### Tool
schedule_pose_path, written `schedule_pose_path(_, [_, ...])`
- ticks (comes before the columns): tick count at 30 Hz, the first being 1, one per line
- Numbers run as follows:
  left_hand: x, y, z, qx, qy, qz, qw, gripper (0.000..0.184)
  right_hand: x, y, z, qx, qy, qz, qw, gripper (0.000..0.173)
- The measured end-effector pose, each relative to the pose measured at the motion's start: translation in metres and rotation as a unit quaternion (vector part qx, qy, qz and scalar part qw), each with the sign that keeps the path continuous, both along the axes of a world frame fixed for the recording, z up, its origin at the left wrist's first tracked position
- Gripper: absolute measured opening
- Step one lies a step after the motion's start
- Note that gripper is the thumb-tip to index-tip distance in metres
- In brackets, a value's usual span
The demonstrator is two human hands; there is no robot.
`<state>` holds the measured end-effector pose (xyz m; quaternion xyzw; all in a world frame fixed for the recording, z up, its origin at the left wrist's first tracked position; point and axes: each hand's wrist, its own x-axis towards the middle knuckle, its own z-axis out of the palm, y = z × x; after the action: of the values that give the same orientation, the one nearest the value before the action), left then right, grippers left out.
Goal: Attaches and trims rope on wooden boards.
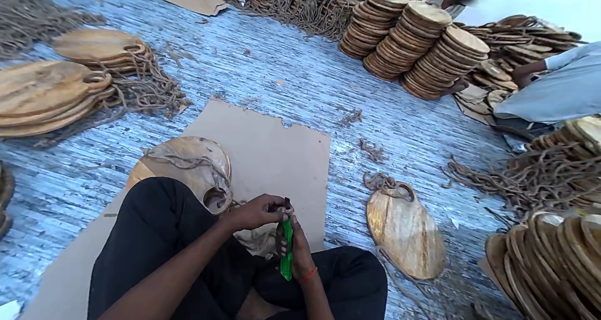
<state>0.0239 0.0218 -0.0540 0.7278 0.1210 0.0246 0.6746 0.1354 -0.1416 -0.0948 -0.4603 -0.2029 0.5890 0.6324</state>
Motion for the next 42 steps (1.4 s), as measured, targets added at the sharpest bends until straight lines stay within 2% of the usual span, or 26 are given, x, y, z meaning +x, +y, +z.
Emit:
schedule_pose_path(3, [-0.001,0.002,-0.003,-0.004,0.014,-0.003,1.000,0.031,0.002,-0.001,-0.001,-0.006,-0.034,0.005,0.999,0.039])
schedule_pose_path(7, [-0.006,0.012,0.001,-0.021,0.048,-0.077,0.996,0.030,-0.001,-0.005,0.006,-0.021,-0.049,0.037,0.998,0.034])
schedule_pose_path(9, [-0.005,0.013,0.003,0.037,0.095,-0.090,0.991,0.028,-0.004,-0.007,0.008,-0.039,-0.064,0.058,0.996,0.025])
schedule_pose_path(11, [-0.001,0.012,0.000,0.150,0.135,-0.075,0.977,0.025,-0.012,-0.005,0.009,-0.077,-0.083,0.056,0.992,0.019])
schedule_pose_path(14, [0.008,0.006,-0.011,0.262,0.183,-0.038,0.947,0.028,-0.030,0.001,0.007,-0.140,-0.088,0.011,0.986,0.021])
schedule_pose_path(18, [0.016,-0.001,-0.022,0.300,0.212,0.009,0.930,0.039,-0.037,0.012,0.001,-0.163,-0.153,-0.050,0.973,0.026])
schedule_pose_path(24, [0.021,0.008,-0.040,0.365,0.191,0.000,0.911,0.046,-0.051,0.014,-0.007,-0.191,-0.312,-0.084,0.927,0.022])
schedule_pose_path(28, [0.035,0.007,-0.047,0.386,0.154,-0.023,0.909,0.046,-0.050,0.007,-0.007,-0.202,-0.295,-0.112,0.927,0.020])
schedule_pose_path(31, [0.045,-0.006,-0.046,0.378,0.146,-0.016,0.914,0.043,-0.062,-0.014,0.007,-0.178,-0.250,-0.157,0.939,0.022])
schedule_pose_path(34, [0.029,0.026,-0.048,0.273,0.257,0.097,0.922,0.037,-0.079,-0.050,0.084,-0.094,-0.280,-0.245,0.923,0.020])
schedule_pose_path(36, [0.042,0.033,-0.057,0.273,0.208,0.142,0.928,0.036,-0.055,-0.073,0.106,-0.115,-0.207,-0.299,0.924,0.026])
schedule_pose_path(38, [0.059,0.025,-0.035,0.248,0.143,0.131,0.949,0.038,-0.025,-0.071,0.090,-0.150,-0.133,-0.326,0.924,0.033])
schedule_pose_path(39, [0.064,0.018,-0.026,0.199,0.110,0.138,0.964,0.037,-0.010,-0.064,0.078,-0.152,-0.134,-0.323,0.924,0.031])
schedule_pose_path(41, [0.058,-0.001,-0.028,0.072,0.104,0.118,0.985,0.034,0.006,-0.055,0.054,-0.147,-0.194,-0.292,0.925,0.015])
schedule_pose_path(42, [0.050,-0.007,-0.029,0.024,0.113,0.086,0.990,0.032,0.010,-0.047,0.044,-0.135,-0.226,-0.271,0.926,0.013])
